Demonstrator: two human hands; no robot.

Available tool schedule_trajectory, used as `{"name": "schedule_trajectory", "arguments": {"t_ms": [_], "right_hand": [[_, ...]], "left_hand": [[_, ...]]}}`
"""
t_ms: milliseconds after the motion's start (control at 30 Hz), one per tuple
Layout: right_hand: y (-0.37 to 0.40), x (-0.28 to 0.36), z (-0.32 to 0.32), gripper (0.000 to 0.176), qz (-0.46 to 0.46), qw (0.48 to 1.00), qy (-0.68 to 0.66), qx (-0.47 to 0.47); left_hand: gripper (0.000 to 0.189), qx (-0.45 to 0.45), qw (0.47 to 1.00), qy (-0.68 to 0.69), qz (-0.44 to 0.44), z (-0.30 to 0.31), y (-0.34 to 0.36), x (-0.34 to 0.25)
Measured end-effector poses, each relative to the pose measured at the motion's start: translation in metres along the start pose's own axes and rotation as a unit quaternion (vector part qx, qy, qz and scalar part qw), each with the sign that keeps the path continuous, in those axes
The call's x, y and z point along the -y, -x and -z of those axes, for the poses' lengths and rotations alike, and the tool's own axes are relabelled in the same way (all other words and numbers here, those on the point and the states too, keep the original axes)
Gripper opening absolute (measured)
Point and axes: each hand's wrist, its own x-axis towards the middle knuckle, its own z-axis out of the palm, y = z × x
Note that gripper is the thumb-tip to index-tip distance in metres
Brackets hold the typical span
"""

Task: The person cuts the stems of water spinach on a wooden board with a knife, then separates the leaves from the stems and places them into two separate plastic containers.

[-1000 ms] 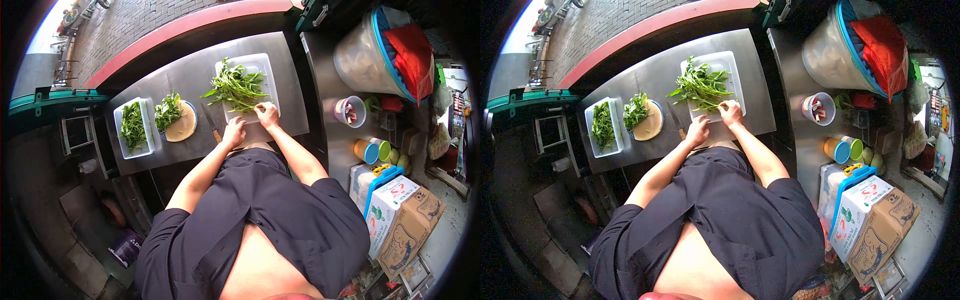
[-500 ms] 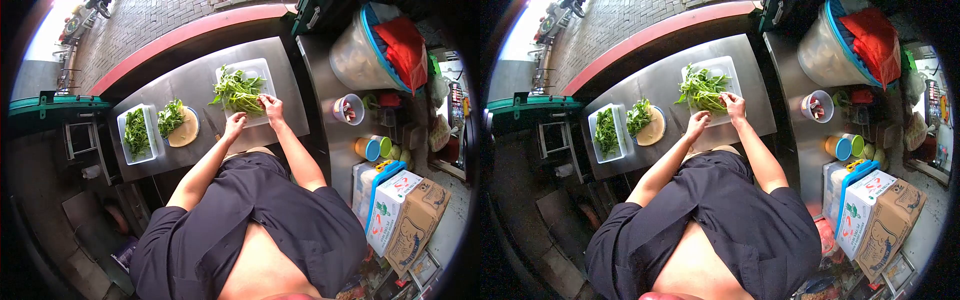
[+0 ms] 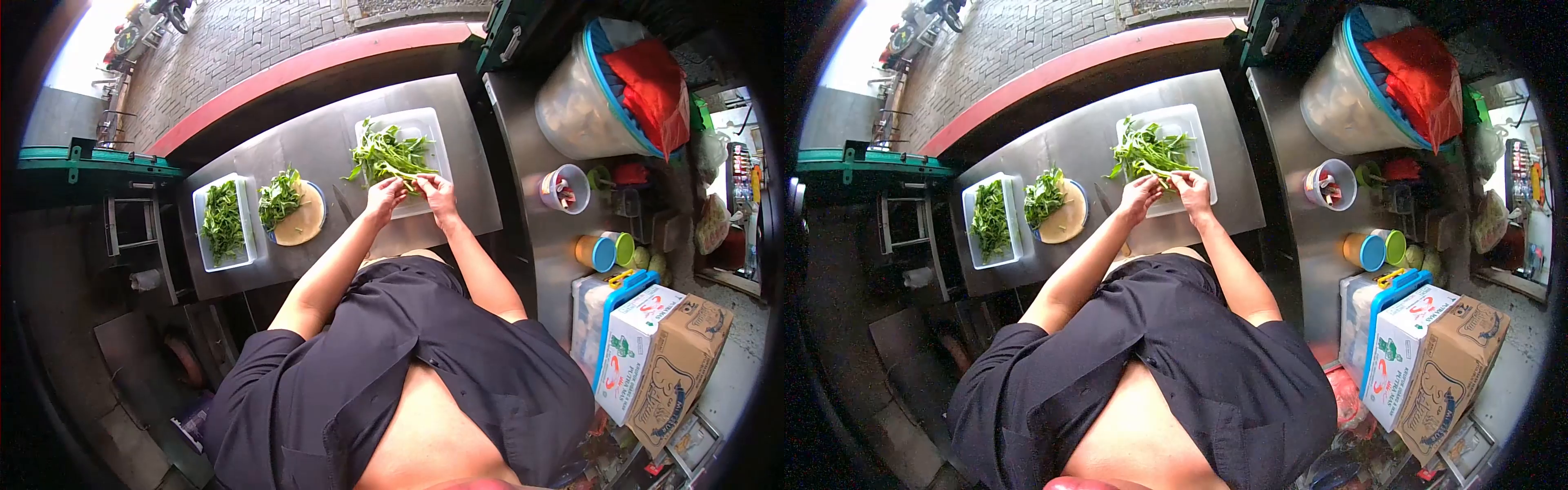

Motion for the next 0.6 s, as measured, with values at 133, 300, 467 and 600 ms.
{"name": "schedule_trajectory", "arguments": {"t_ms": [133,300,467,600], "right_hand": [[0.008,0.004,-0.001,0.016,-0.015,0.999,0.029,-0.013],[-0.001,-0.001,0.002,0.014,-0.018,0.999,-0.014,-0.036],[-0.012,0.001,-0.002,0.016,0.002,0.998,-0.037,-0.050],[-0.021,0.014,-0.012,0.017,0.010,0.998,-0.050,-0.049]], "left_hand": [[0.025,-0.024,1.000,0.011,0.012,0.002,0.005,0.006],[0.021,-0.017,0.998,-0.058,-0.029,-0.002,0.018,0.008],[0.019,-0.018,0.989,-0.113,-0.091,-0.011,0.042,-0.002],[0.021,-0.010,0.979,-0.151,-0.140,-0.014,0.057,-0.014]]}}
